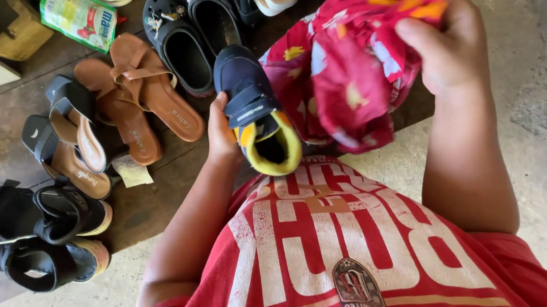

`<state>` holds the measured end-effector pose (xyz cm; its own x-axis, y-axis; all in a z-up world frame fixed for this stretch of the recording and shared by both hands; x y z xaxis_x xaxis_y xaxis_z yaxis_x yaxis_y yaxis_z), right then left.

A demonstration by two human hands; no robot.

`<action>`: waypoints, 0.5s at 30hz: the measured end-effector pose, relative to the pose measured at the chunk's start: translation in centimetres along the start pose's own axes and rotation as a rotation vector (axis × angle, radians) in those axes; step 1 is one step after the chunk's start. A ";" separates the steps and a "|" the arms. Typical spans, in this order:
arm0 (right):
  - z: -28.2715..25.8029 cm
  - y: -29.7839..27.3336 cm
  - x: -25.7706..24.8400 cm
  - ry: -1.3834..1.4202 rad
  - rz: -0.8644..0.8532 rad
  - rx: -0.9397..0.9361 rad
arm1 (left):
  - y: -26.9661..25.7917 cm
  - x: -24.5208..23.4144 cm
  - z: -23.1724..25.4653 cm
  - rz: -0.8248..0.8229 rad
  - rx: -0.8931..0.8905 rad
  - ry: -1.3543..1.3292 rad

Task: The person wipes a child's sneaker with a red patterned cloth, then fastens the velcro strap and continues wiping the shoe's upper and sole. The shoe is held and rotated to access different surfaces while other footwear remains on the table.

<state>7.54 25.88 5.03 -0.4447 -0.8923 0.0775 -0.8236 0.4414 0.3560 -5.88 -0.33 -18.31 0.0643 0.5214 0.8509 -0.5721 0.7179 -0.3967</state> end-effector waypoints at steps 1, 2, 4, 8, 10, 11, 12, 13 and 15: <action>1.0 -0.3 -0.5 0.001 -0.002 0.005 | -0.2 0.8 -0.1 0.004 0.000 -0.003; 2.4 -0.6 -1.3 -0.290 0.014 0.047 | -0.5 1.6 0.7 0.016 0.105 0.085; 3.6 -0.9 -2.7 -0.580 0.022 0.090 | -0.3 2.2 1.3 0.030 0.213 0.170; -0.5 -0.6 -3.7 -0.537 0.155 -0.046 | -0.2 2.4 3.1 0.075 0.484 0.667; -2.1 -0.8 -4.5 -0.458 0.214 -0.076 | -0.1 2.3 4.2 0.138 0.568 0.935; -2.4 -1.1 -5.2 -0.429 0.207 -0.112 | 0.3 2.2 4.7 0.190 0.590 1.150; -2.8 -1.4 -5.9 -0.393 0.199 -0.149 | 0.7 2.1 5.1 0.243 0.610 1.366; -3.3 -1.3 -5.0 -0.397 0.204 -0.153 | 1.0 1.8 5.3 0.235 0.611 1.366; -3.6 -0.7 -2.8 -0.511 0.152 -0.090 | 1.8 1.1 5.5 0.167 0.570 1.294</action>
<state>10.61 27.72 7.96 -0.6896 -0.6496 -0.3202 -0.7132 0.5324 0.4559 -11.35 -1.05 -16.22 0.4764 0.8502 -0.2239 -0.8729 0.4880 -0.0041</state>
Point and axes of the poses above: each hand's wrist, its own y-axis towards the middle knuckle, its own x-axis out of the palm, z = x × y, the point moved 9 cm from there along y, towards the middle knuckle, and after that the axes turned 2 degrees about -x, right-handed, at the moved point
